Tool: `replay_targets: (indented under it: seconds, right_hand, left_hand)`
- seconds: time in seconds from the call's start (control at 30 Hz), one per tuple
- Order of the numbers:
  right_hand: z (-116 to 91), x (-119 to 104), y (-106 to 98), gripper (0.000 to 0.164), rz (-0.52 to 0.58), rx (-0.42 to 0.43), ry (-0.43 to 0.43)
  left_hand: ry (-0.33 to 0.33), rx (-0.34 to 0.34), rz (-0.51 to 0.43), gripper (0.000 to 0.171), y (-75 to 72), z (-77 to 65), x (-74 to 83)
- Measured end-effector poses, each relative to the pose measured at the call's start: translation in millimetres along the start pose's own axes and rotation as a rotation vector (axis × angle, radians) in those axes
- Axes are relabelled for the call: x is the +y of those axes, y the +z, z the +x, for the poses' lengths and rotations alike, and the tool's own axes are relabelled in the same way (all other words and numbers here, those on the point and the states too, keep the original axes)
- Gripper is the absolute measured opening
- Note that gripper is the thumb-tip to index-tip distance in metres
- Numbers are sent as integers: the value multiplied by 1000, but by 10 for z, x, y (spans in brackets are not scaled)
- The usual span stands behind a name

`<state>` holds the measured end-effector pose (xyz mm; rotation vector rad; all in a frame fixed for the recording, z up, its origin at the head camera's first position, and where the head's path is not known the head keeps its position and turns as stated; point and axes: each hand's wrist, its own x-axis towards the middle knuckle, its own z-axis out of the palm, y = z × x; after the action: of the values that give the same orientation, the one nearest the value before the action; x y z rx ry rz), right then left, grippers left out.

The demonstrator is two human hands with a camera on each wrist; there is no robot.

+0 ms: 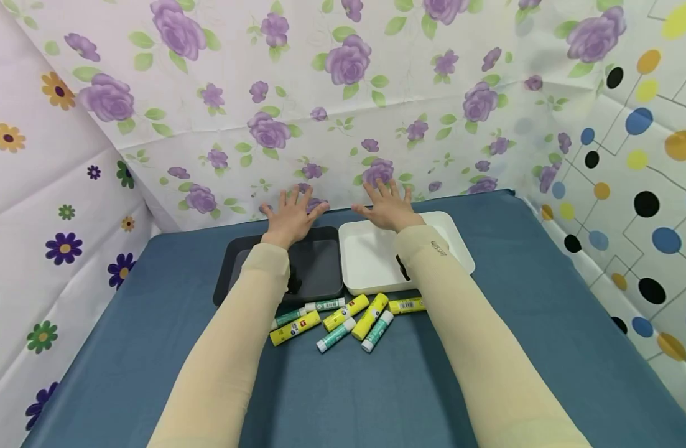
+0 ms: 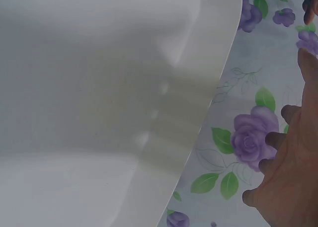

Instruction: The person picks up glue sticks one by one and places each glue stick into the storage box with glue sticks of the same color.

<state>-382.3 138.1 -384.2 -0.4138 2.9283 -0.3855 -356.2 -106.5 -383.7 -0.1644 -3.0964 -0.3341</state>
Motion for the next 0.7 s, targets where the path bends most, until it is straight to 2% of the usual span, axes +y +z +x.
replay_targets:
  seconds: [0.23, 0.5, 0.7]
  right_hand:
    - [103, 83, 31, 96, 27, -14, -33]
    - [-40, 0, -21, 87, -3, 11, -69]
    - [-77, -15, -52, 86, -5, 18, -102]
  left_hand:
    - [-26, -50, -25, 80, 37, 118, -52]
    - [15, -4, -38, 78, -71, -28, -27]
    - [9, -26, -25, 78, -86, -21, -43]
